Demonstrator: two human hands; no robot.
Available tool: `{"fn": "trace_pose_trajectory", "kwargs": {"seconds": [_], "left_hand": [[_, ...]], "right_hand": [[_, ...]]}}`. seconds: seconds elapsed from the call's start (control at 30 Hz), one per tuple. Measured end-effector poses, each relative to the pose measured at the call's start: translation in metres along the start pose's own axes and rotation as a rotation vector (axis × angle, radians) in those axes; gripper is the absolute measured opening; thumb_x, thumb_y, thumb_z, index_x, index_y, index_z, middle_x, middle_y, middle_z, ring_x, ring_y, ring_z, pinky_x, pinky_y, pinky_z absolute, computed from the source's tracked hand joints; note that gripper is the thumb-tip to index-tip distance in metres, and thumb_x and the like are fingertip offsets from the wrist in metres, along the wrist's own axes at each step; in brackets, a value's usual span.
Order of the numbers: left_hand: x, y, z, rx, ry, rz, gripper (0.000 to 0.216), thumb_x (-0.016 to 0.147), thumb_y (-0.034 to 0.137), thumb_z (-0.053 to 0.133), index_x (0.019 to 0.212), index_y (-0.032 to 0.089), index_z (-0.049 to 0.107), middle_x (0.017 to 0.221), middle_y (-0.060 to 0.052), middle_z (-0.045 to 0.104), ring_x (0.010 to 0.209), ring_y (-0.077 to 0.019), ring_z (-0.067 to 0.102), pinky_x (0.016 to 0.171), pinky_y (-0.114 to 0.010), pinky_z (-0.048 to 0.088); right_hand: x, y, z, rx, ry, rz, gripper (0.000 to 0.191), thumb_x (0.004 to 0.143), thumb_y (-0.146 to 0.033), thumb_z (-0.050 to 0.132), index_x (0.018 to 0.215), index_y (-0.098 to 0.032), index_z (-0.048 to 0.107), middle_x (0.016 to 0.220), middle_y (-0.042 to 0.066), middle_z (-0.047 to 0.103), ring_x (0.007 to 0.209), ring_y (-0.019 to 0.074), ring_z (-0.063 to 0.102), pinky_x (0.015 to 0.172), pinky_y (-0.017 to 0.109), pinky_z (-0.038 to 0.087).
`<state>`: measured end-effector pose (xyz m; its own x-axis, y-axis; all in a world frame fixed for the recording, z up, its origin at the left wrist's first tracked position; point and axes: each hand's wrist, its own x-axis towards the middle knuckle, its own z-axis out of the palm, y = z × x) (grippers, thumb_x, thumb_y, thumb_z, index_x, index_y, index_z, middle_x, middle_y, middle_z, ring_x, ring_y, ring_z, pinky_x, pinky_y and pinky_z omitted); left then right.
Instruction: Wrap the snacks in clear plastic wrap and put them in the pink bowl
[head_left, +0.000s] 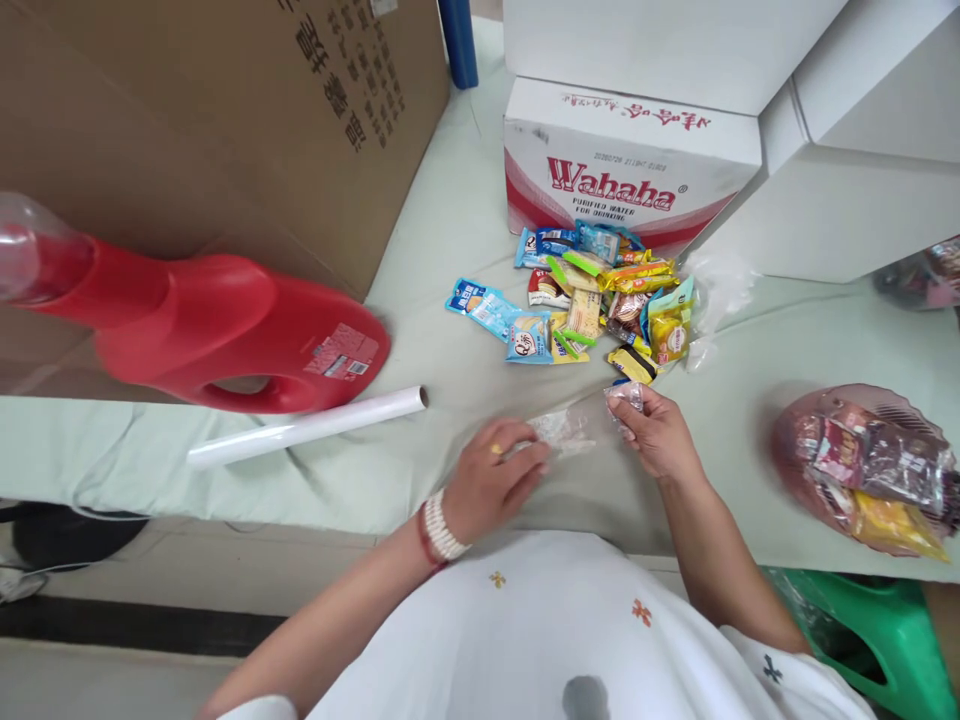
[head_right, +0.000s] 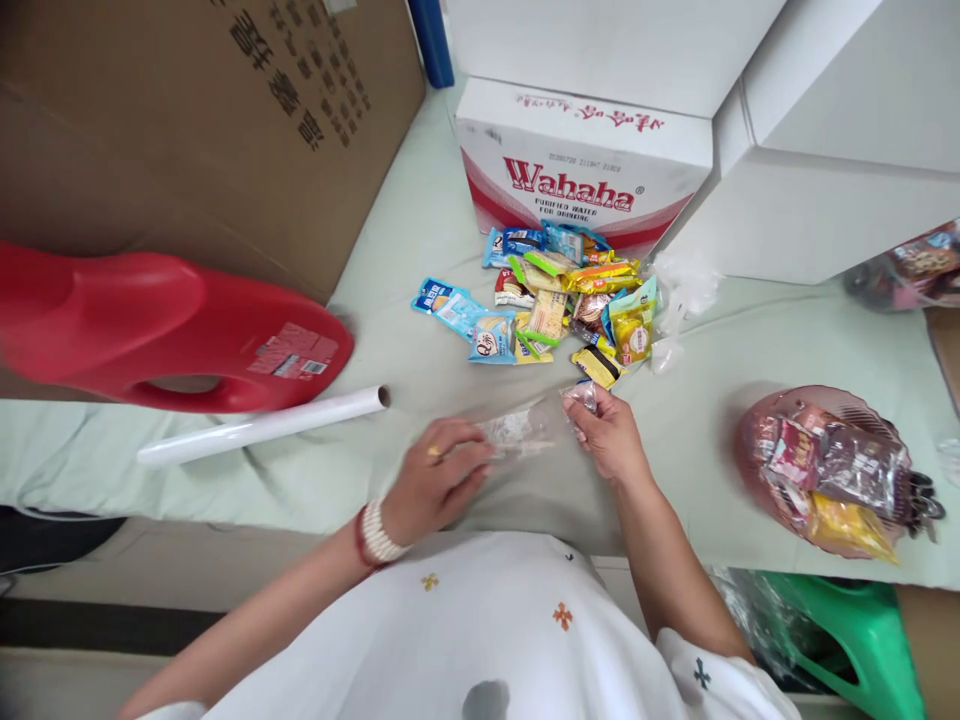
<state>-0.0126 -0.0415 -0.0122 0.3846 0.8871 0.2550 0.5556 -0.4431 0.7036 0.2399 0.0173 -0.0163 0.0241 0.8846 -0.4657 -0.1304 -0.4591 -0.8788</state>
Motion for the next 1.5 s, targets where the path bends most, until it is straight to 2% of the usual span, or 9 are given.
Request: {"fn": "trace_pose_trajectory", "kwargs": {"seconds": [0.07,0.17,0.33,0.53,0.77,0.93,1.1,1.37,1.5], "left_hand": [[0.02,-0.004,0.024,-0.017,-0.112,-0.017,0.021,0.092,0.031,0.064,0.11,0.025,0.071,0.116,-0.013,0.067,0.107,-0.0275,0.061,0.096,-0.045,0.048],[0.035,-0.017,0.055,-0.065,-0.19,-0.141,0.014,0.094,0.024,0.058,0.091,0.021,0.072,0.091,-0.011,0.068,0.088,-0.0242,0.064,0.084,-0.038,0.049],[0.03,-0.023,0.07,-0.095,-0.049,-0.321,0.016,0.096,0.022,0.055,0.093,0.02,0.071,0.087,-0.007,0.069,0.079,-0.0198,0.064,0.074,-0.031,0.045],[0.028,-0.006,0.067,-0.401,0.125,-0.455,0.017,0.094,0.035,0.059,0.09,0.02,0.067,0.075,-0.001,0.064,0.07,-0.0151,0.058,0.068,-0.027,0.044],[0.027,-0.033,0.04,-0.999,0.29,-0.92,0.042,0.074,0.055,0.076,0.079,0.02,0.054,0.06,0.009,0.042,0.044,-0.0051,0.029,0.043,-0.021,0.023],[0.012,-0.033,0.03,-0.396,0.392,-0.62,0.025,0.081,0.037,0.071,0.096,0.019,0.062,0.082,-0.001,0.058,0.068,-0.0141,0.053,0.063,-0.028,0.047],[0.015,-0.019,0.034,-0.004,0.136,-0.061,0.044,0.09,0.041,0.068,0.128,0.021,0.063,0.128,-0.014,0.059,0.121,-0.0279,0.056,0.105,-0.048,0.048],[0.035,-0.067,0.051,0.312,0.197,-0.278,0.033,0.089,0.028,0.064,0.121,0.019,0.071,0.152,-0.017,0.048,0.145,-0.0393,0.04,0.115,-0.061,0.037],[0.016,-0.052,0.048,0.377,0.26,-0.101,0.04,0.093,0.024,0.059,0.134,0.022,0.064,0.155,-0.016,0.048,0.153,-0.035,0.032,0.122,-0.06,0.028]], "right_hand": [[0.002,-0.005,-0.002,0.008,-0.007,0.0,0.036,0.067,-0.044,0.09,0.08,-0.019,0.068,0.058,-0.007,0.051,0.042,0.0044,0.035,0.034,0.018,0.023],[0.003,-0.01,-0.014,0.061,0.057,-0.063,0.042,0.065,-0.047,0.091,0.088,-0.02,0.069,0.073,-0.003,0.062,0.049,0.0054,0.047,0.04,0.018,0.04],[-0.018,0.01,-0.019,0.014,0.178,-0.101,0.051,0.071,-0.059,0.084,0.103,-0.023,0.068,0.098,0.004,0.068,0.081,0.0162,0.067,0.064,0.03,0.062],[-0.025,0.047,0.025,-0.047,0.014,0.034,0.044,0.067,-0.051,0.086,0.095,-0.021,0.069,0.084,0.001,0.067,0.071,0.016,0.06,0.057,0.027,0.055],[-0.004,0.036,0.013,0.113,-0.042,0.112,0.039,0.058,-0.047,0.088,0.073,-0.02,0.065,0.06,-0.005,0.053,0.05,0.0076,0.041,0.043,0.02,0.033],[-0.014,0.035,0.019,0.075,-0.004,0.15,0.045,0.062,-0.056,0.084,0.076,-0.019,0.064,0.059,-0.006,0.049,0.044,0.005,0.032,0.038,0.02,0.021],[-0.021,0.041,0.027,-0.033,-0.053,0.114,0.047,0.067,-0.06,0.082,0.081,-0.019,0.066,0.056,-0.006,0.051,0.043,0.0062,0.033,0.039,0.022,0.02],[-0.021,0.046,0.006,-0.087,-0.005,0.078,0.047,0.068,-0.061,0.081,0.086,-0.02,0.065,0.058,-0.006,0.052,0.045,0.0082,0.038,0.041,0.022,0.026],[-0.024,0.046,0.002,-0.086,-0.013,0.091,0.049,0.067,-0.061,0.081,0.089,-0.02,0.066,0.061,-0.005,0.056,0.047,0.0088,0.042,0.042,0.022,0.031]]}}
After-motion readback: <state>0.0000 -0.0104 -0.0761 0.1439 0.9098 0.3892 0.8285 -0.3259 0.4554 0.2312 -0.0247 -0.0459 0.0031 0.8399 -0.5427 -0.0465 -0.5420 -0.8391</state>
